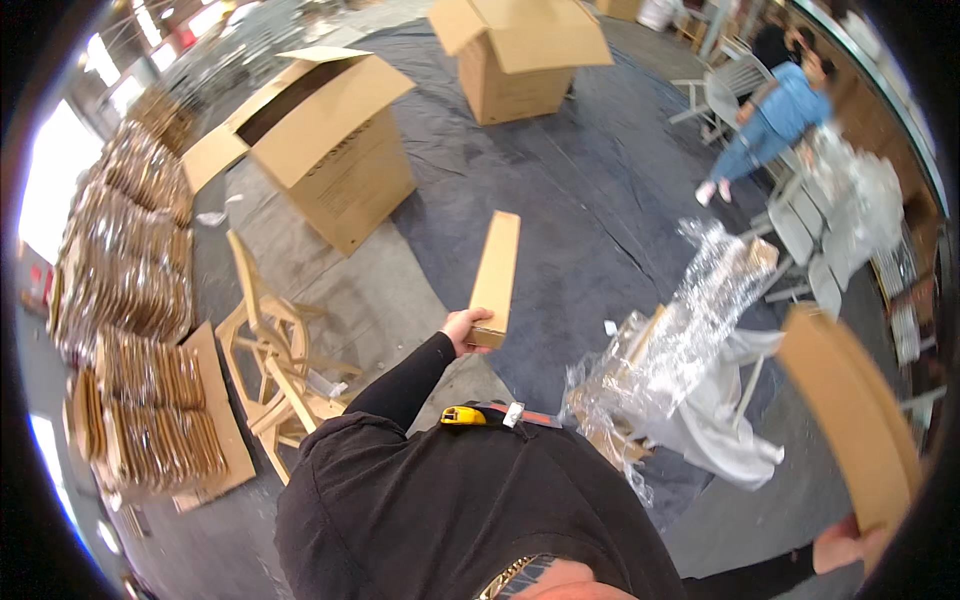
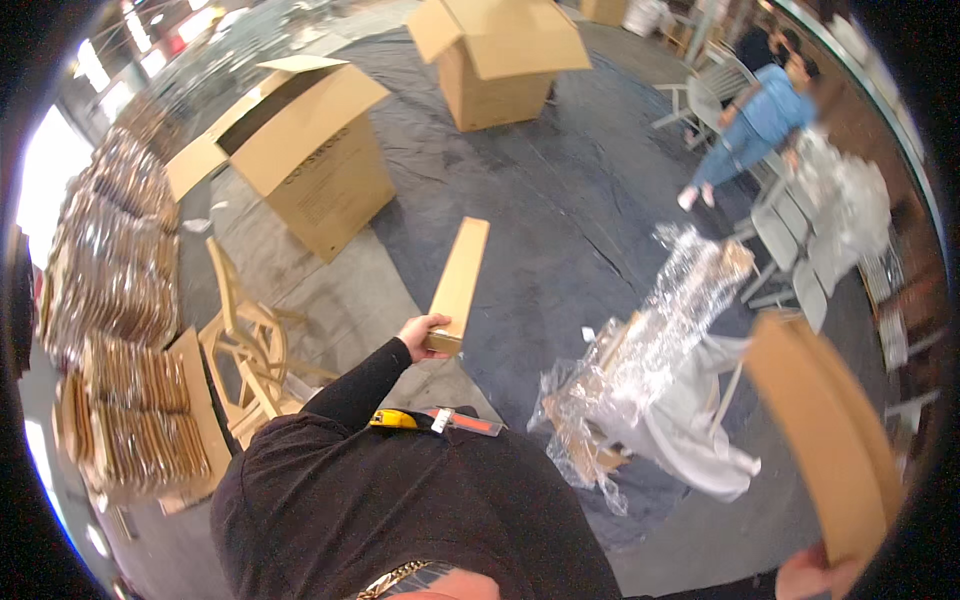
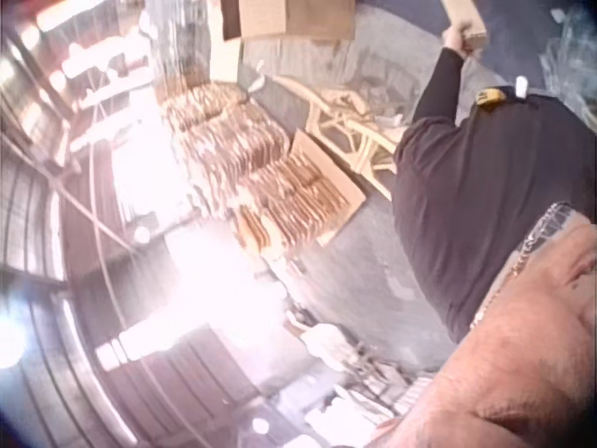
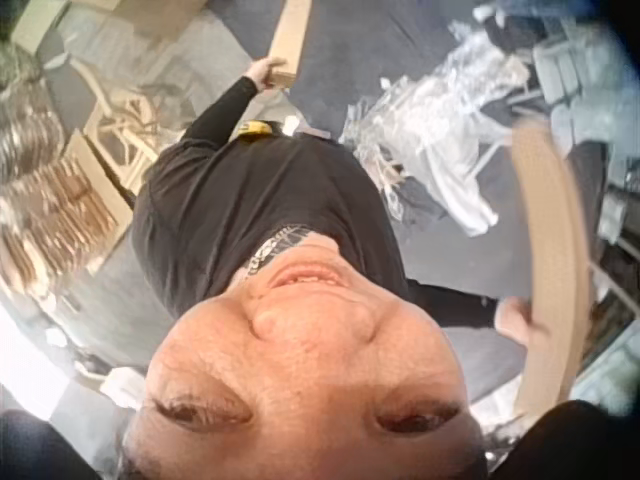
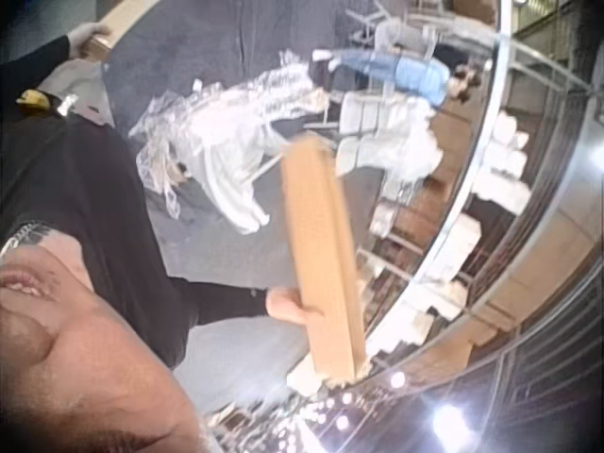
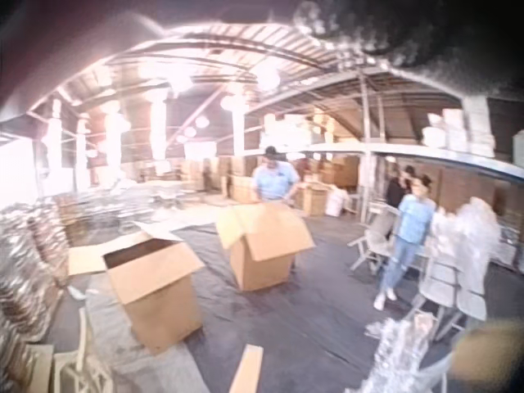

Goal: The person unpacks white chairs from cardboard boxes using a utility knife. They cut the plastic wrap, remove cardboard protectors, and unwrap the chairs, then place them upright among other chairs.

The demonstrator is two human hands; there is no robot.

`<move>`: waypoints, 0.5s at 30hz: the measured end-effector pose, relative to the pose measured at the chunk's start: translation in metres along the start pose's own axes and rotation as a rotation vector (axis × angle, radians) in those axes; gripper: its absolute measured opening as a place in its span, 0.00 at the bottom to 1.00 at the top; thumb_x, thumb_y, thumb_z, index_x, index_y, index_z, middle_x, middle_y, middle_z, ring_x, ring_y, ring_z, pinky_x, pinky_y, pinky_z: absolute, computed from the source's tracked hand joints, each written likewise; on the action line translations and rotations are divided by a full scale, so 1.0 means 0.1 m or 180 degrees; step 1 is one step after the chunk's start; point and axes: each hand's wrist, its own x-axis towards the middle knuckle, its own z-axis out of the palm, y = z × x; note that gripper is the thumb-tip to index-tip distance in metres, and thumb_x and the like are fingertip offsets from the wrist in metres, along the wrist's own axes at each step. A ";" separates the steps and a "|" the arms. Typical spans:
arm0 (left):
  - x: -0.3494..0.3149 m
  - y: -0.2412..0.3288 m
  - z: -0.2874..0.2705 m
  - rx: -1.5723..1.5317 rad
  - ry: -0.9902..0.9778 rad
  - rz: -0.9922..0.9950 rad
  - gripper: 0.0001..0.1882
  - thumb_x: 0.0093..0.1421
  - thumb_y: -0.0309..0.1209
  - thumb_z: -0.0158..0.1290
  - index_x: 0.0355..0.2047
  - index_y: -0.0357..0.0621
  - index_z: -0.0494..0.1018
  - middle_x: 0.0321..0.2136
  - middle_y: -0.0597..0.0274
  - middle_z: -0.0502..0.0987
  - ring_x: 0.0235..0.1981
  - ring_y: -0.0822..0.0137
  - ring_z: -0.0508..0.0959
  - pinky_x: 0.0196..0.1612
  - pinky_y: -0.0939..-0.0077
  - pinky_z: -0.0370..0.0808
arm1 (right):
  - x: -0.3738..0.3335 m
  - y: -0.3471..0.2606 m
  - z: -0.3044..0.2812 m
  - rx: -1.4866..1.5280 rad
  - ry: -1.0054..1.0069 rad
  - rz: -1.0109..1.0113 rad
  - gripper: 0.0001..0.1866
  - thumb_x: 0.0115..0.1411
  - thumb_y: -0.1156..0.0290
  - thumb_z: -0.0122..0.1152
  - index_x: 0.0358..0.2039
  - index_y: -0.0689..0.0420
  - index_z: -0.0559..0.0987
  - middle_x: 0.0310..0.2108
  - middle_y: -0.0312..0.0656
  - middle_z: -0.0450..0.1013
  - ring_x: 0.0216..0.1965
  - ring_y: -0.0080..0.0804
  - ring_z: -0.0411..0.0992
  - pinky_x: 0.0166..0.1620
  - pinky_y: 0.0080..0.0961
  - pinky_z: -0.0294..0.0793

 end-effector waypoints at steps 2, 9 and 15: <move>-0.11 0.08 0.07 -0.0064 -0.0071 0.0006 0.21 0.58 0.41 0.52 0.50 0.45 0.70 0.40 0.56 0.79 0.39 0.58 0.81 0.39 0.52 0.80 | -0.29 0.63 -0.02 0.0282 0.0121 0.1444 0.39 0.65 0.48 0.53 0.67 0.60 0.57 0.67 0.49 0.57 0.66 0.39 0.57 0.67 0.36 0.55; -0.83 0.83 -0.60 -0.1145 -0.0095 0.1191 0.24 0.57 0.43 0.51 0.51 0.44 0.70 0.40 0.55 0.79 0.38 0.58 0.81 0.35 0.53 0.80 | -1.32 1.68 2.03 0.1279 -0.0350 0.1886 0.42 0.60 0.44 0.60 0.66 0.59 0.60 0.64 0.44 0.61 0.63 0.38 0.60 0.64 0.37 0.58; -1.08 1.75 -1.55 -0.2596 0.0221 0.2328 0.20 0.61 0.45 0.49 0.47 0.46 0.72 0.39 0.57 0.79 0.38 0.59 0.80 0.33 0.62 0.81 | -2.10 1.92 3.72 0.1909 -0.1193 0.1851 0.37 0.58 0.43 0.62 0.60 0.55 0.69 0.58 0.38 0.68 0.59 0.33 0.66 0.60 0.35 0.65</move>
